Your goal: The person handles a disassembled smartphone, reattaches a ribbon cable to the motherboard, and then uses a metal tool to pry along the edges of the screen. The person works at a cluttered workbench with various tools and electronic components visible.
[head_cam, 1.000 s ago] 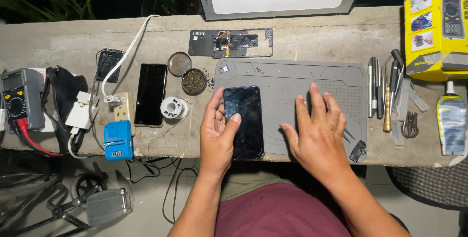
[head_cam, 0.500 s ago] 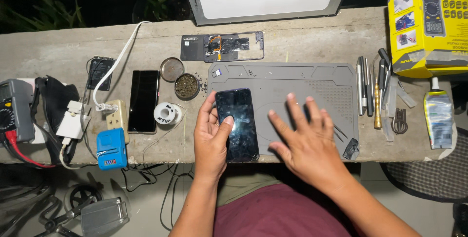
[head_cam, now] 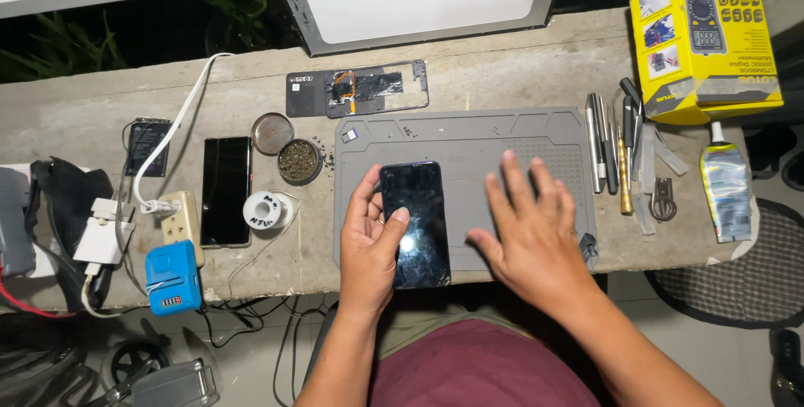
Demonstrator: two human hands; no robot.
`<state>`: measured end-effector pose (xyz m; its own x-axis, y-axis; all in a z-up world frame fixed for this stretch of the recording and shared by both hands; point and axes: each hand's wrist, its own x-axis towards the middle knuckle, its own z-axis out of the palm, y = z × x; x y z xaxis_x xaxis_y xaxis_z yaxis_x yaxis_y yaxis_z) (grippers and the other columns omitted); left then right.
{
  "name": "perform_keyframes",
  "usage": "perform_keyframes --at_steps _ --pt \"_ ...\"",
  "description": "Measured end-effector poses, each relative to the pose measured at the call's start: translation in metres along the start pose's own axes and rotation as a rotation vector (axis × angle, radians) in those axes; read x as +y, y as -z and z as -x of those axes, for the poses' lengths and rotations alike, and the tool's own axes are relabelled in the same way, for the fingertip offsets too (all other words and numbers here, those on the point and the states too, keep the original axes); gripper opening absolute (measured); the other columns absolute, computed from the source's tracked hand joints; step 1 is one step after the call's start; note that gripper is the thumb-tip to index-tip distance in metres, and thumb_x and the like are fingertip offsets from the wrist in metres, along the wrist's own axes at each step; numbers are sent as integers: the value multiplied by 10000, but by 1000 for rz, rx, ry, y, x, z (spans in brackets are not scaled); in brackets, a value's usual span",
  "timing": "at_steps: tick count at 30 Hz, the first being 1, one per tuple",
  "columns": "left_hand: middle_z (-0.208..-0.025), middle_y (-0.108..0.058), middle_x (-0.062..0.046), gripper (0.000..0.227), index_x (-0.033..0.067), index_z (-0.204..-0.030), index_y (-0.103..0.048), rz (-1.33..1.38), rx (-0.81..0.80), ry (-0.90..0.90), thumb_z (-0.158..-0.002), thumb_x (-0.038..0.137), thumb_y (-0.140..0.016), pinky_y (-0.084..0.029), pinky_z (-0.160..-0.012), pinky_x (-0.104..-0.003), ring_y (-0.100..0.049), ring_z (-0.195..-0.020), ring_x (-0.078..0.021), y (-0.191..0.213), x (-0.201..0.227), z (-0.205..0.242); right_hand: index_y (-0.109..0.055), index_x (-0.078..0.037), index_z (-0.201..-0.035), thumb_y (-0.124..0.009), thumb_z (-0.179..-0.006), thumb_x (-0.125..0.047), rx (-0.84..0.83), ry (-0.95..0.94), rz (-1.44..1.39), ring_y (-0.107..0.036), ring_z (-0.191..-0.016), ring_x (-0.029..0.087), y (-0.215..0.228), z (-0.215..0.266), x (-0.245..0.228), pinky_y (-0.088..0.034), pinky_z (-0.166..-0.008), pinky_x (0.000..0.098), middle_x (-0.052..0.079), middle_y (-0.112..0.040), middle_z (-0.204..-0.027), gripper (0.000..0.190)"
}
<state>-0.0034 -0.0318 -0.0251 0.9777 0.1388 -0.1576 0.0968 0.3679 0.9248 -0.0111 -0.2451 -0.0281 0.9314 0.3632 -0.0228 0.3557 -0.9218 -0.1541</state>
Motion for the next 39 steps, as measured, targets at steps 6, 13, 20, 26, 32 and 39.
perform_keyframes --at_steps 6,13,20,26,32,39 --pt "-1295 -648 -163 696 34 -1542 -405 57 20 21 -894 54 -657 -490 -1044 -309 -628 -1180 -188 -1 7 -1 -348 -244 -1602 -423 -989 -624 137 130 -3 -204 -1542 430 -4 13 -19 -254 -1143 644 63 -211 -1724 725" --pt "-1504 -537 -211 695 36 -1541 -381 -17 85 -7 -887 45 -618 -386 -1159 -314 -522 -1378 -215 12 23 -4 -371 -208 -1594 -408 -1016 -572 205 196 26 -206 -1576 334 -8 7 -1 -122 -1233 558 12 -354 -1668 683" --pt "-1465 -582 -207 703 51 -1546 -393 18 71 58 -882 52 -625 -427 -1127 -320 -578 -1309 -213 2 24 -4 -491 -230 -1521 -500 -1007 -490 249 260 -102 -361 -1504 341 3 11 -18 -224 -1172 546 55 -478 -1588 576" --pt "-1451 -586 -209 701 28 -1542 -390 -13 50 53 -881 40 -624 -420 -1137 -311 -568 -1321 -208 1 18 -6 -497 -45 -1491 -542 -1001 -439 272 15 -136 -276 -1544 353 13 2 5 -183 -1228 611 162 -385 -1642 630" --pt "-1220 -665 -112 702 29 -1556 -413 -102 -14 83 -896 42 -651 -481 -1035 -277 -628 -1128 -141 -10 4 -6 -708 -67 -1208 -726 -929 -185 561 5 -247 -633 -1255 312 32 6 10 -344 -1120 504 93 -715 -1273 304" --pt "-1120 -647 -72 713 31 -1572 -405 -168 -98 132 -902 10 -649 -514 -930 -248 -638 -1003 -114 -28 -8 -7 -747 -65 -1022 -718 -922 -95 644 -94 -261 -675 -974 266 34 22 45 -445 -873 400 44 -758 -1009 108"
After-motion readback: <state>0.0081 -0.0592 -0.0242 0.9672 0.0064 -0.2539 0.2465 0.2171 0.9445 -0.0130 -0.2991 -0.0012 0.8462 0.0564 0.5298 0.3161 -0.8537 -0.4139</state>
